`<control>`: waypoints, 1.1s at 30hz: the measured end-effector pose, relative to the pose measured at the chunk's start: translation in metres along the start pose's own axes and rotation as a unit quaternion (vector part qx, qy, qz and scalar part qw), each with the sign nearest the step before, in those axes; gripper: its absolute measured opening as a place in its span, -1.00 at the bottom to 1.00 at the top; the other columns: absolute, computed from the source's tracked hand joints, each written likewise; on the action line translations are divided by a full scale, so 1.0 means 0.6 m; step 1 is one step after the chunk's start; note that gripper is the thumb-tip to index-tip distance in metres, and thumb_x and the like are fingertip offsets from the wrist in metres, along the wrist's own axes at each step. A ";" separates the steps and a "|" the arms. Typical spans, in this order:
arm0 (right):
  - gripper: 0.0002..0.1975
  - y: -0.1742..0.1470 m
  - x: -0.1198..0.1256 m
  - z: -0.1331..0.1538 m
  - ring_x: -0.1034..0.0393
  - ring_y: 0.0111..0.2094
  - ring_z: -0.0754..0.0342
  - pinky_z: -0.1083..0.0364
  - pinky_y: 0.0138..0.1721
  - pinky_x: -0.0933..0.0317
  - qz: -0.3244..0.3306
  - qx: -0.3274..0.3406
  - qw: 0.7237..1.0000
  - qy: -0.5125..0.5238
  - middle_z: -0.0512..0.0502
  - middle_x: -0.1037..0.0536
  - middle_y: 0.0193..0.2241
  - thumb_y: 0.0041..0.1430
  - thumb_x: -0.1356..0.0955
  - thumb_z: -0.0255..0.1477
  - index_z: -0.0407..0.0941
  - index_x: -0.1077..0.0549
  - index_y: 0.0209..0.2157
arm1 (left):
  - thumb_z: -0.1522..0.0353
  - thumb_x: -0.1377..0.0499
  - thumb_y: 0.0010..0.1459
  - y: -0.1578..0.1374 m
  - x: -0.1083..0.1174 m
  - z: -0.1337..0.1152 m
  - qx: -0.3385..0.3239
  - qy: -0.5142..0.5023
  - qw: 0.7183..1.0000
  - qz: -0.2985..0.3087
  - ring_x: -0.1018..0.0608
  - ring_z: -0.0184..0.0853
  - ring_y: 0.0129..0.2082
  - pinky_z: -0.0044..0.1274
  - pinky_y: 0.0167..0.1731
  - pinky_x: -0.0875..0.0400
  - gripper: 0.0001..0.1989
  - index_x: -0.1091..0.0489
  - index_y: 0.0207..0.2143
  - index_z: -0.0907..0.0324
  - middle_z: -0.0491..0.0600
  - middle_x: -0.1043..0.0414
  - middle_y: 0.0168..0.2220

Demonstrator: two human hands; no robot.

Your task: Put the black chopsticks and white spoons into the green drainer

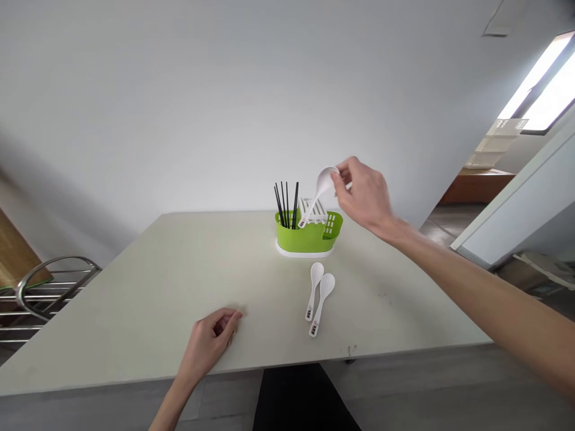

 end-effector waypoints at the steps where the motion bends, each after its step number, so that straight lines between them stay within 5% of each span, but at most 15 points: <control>1: -0.80 0.012 -0.022 0.015 -0.51 -0.30 -0.01 0.07 -0.32 -0.19 0.001 0.025 0.999 -0.024 -0.12 -0.65 -0.20 0.50 -0.19 -0.31 -0.08 -0.38 -0.14 | -0.12 -0.10 0.28 0.000 0.000 0.000 0.001 -0.002 1.000 0.000 -0.31 -0.37 -0.59 -0.55 -0.54 -0.18 -0.45 -0.57 -0.30 0.15 -0.11 -0.36 -0.61; 8: -0.65 0.018 -0.202 0.086 -0.50 -0.29 -0.07 0.06 -0.43 0.00 0.158 0.128 0.963 -0.176 -0.29 -0.61 -0.13 0.55 -0.05 -0.44 -0.21 -0.40 -0.02 | -0.10 -0.11 0.29 -0.002 0.000 0.007 0.014 -0.014 1.000 -0.004 -0.29 -0.38 -0.58 -0.55 -0.54 -0.17 -0.46 -0.56 -0.32 0.16 -0.12 -0.32 -0.62; 14: -0.69 -0.025 -0.296 0.096 -0.53 -0.22 -0.12 0.06 -0.37 -0.06 0.276 0.142 0.931 -0.193 -0.35 -0.61 -0.10 0.46 -0.09 -0.57 -0.23 -0.38 0.03 | -0.08 -0.11 0.30 -0.001 -0.002 0.015 0.020 -0.015 1.000 0.007 -0.28 -0.38 -0.59 -0.55 -0.56 -0.15 -0.49 -0.57 -0.31 0.15 -0.12 -0.30 -0.63; 25: -0.73 -0.031 -0.346 0.099 -0.55 -0.22 -0.15 0.05 -0.33 -0.12 0.316 0.117 0.927 -0.166 -0.33 -0.65 -0.19 0.36 -0.20 -0.53 -0.20 -0.47 -0.05 | -0.08 -0.12 0.30 0.004 -0.006 0.017 0.032 -0.031 0.999 0.024 -0.29 -0.38 -0.59 -0.55 -0.56 -0.15 -0.49 -0.57 -0.32 0.13 -0.12 -0.30 -0.61; 33: -0.71 -0.017 -0.330 0.095 -0.58 -0.21 -0.14 0.06 -0.31 -0.17 0.325 0.071 0.933 -0.135 -0.28 -0.68 -0.21 0.43 -0.22 -0.40 -0.19 -0.49 0.02 | -0.09 -0.11 0.30 0.001 -0.006 0.019 0.034 -0.023 0.999 0.014 -0.29 -0.38 -0.58 -0.55 -0.54 -0.17 -0.49 -0.56 -0.32 0.13 -0.12 -0.31 -0.60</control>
Point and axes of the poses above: each hand's wrist, its own y-axis towards the middle knuckle, its own x-axis out of the back of the hand, z = x × y, the point moved 8 cm from there along y, towards the middle knuckle
